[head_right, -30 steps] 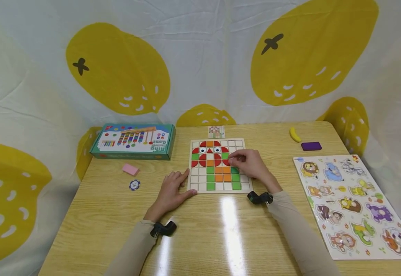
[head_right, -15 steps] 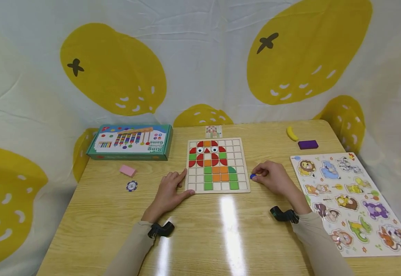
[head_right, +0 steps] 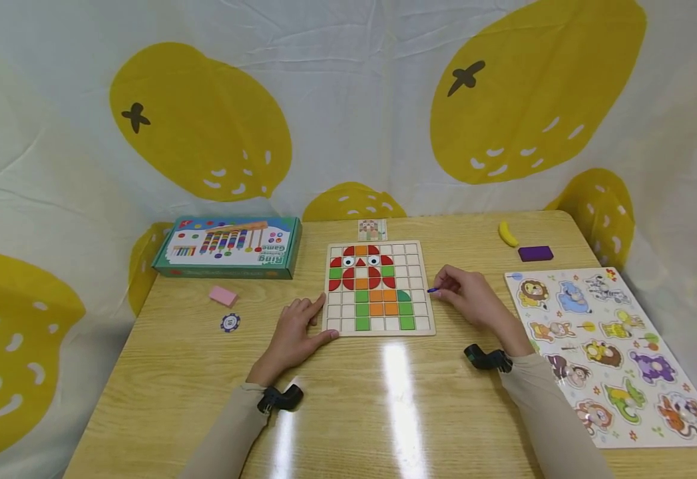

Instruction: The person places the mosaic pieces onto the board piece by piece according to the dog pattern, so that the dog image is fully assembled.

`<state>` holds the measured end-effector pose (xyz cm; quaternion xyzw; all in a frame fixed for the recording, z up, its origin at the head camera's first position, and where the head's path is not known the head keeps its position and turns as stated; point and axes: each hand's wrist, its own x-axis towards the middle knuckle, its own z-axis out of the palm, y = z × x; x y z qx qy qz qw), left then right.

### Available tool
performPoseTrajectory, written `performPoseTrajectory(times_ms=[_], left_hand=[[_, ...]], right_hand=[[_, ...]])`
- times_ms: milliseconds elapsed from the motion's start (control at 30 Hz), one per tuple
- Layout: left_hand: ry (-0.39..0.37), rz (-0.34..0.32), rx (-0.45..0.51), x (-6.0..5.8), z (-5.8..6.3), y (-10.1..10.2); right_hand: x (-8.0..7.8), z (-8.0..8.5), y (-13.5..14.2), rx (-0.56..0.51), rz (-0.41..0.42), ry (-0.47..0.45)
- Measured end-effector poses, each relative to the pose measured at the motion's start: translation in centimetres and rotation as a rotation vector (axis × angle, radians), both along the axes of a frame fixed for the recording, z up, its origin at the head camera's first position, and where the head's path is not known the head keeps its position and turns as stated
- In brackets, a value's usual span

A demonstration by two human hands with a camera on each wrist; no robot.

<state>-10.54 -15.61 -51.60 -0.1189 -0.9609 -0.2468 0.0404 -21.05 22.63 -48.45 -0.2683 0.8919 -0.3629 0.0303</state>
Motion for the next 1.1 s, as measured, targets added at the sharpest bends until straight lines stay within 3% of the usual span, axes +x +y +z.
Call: performPoseTrajectory(times_ms=[300,633,1100], left_hand=[[0.013,-0.005,0.01,-0.2,-0.4,0.2],[0.013,-0.008,0.004,0.1,0.0,0.2],[0.008,0.001,-0.009,0.4,-0.1,-0.3]], right_hand=[[-0.9,0.0,-1.9,0.006,0.082,-0.068],[-0.5,-0.2,-1.7,-0.004,0.044,-0.076],[0.1,-0.6,-2.4,0.0,0.107,-0.076]])
